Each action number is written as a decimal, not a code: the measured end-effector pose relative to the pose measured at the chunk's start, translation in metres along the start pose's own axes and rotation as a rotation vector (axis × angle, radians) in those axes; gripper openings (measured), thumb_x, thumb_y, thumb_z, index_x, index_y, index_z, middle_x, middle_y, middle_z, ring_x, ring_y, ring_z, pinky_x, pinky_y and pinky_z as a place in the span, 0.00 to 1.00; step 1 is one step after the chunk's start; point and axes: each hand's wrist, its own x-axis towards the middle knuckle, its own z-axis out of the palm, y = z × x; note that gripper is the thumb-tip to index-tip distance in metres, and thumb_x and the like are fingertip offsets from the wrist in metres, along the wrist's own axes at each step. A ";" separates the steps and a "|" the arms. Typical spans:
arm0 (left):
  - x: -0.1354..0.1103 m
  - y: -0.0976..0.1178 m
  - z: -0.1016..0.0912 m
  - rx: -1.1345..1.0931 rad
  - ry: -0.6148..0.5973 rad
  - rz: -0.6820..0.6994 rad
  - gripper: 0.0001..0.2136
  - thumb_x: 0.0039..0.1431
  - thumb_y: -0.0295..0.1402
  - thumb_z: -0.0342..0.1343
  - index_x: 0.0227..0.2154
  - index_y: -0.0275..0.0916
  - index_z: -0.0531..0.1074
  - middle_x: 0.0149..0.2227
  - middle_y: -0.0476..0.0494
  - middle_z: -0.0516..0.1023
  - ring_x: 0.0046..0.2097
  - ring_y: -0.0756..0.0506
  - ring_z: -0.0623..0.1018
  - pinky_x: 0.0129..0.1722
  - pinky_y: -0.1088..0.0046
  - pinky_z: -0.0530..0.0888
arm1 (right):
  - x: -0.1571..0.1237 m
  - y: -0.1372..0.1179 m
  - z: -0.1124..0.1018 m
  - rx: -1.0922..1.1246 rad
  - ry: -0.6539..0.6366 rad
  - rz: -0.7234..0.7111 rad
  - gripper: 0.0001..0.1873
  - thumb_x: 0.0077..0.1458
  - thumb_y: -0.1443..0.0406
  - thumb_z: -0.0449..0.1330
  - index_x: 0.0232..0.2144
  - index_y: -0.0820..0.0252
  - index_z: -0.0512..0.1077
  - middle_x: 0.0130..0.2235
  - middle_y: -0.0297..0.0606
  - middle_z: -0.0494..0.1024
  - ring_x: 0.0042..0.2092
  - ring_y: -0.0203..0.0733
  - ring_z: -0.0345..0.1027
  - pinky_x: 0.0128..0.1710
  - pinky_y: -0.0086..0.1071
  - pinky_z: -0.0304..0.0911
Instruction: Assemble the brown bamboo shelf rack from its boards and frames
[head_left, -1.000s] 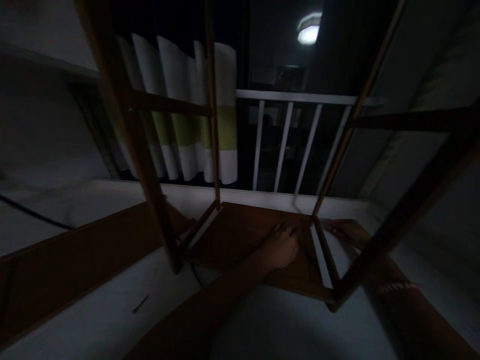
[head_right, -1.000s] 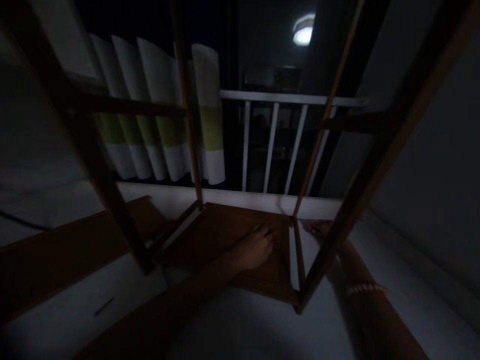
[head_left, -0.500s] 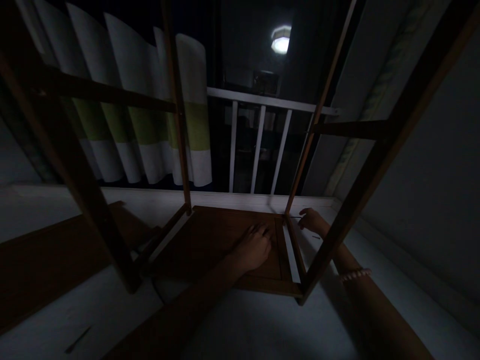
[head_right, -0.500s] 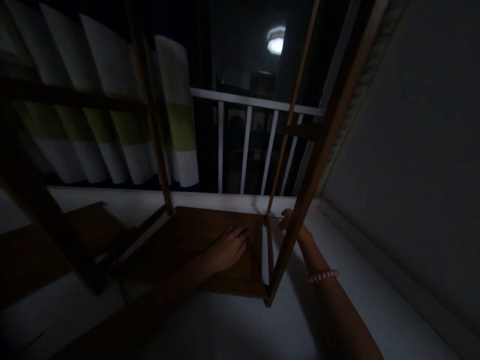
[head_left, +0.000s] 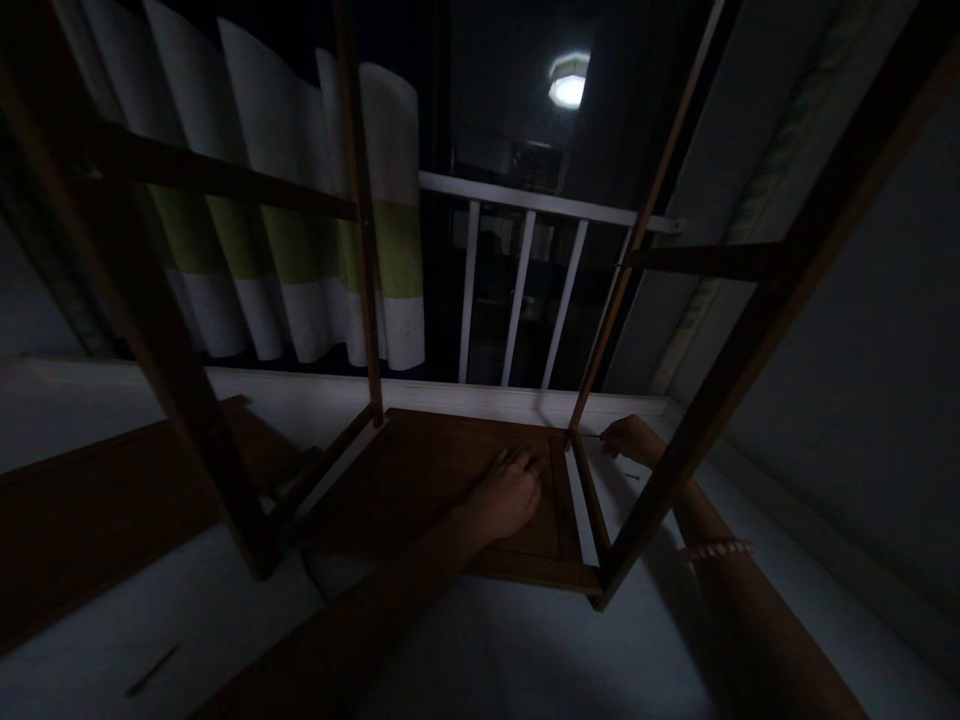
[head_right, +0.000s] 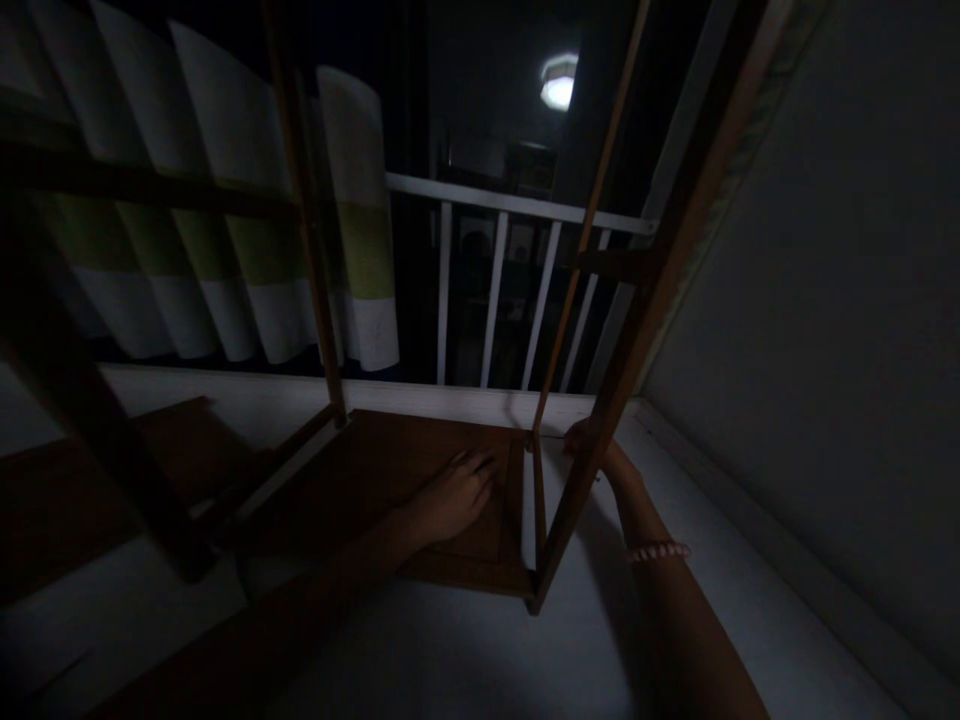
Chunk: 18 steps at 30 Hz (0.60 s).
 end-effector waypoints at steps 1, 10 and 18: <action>0.000 0.000 0.000 0.001 -0.002 -0.002 0.18 0.59 0.29 0.35 0.47 0.31 0.65 0.52 0.36 0.66 0.55 0.43 0.63 0.55 0.63 0.58 | 0.000 0.001 0.000 0.007 0.017 0.007 0.11 0.43 0.70 0.54 0.13 0.62 0.69 0.17 0.38 0.73 0.21 0.38 0.67 0.23 0.27 0.60; 0.000 0.000 -0.002 0.019 -0.011 -0.032 0.19 0.60 0.30 0.35 0.49 0.31 0.64 0.54 0.36 0.64 0.56 0.44 0.62 0.56 0.64 0.58 | 0.006 0.009 0.031 0.065 0.260 0.137 0.15 0.48 0.65 0.52 0.13 0.63 0.67 0.18 0.42 0.72 0.25 0.41 0.69 0.22 0.26 0.58; 0.000 -0.002 0.000 0.029 -0.008 -0.010 0.19 0.60 0.29 0.35 0.50 0.31 0.63 0.54 0.38 0.65 0.56 0.45 0.62 0.57 0.65 0.57 | 0.008 0.016 0.048 0.140 0.303 0.095 0.12 0.48 0.66 0.52 0.22 0.68 0.71 0.21 0.42 0.74 0.25 0.40 0.69 0.21 0.25 0.59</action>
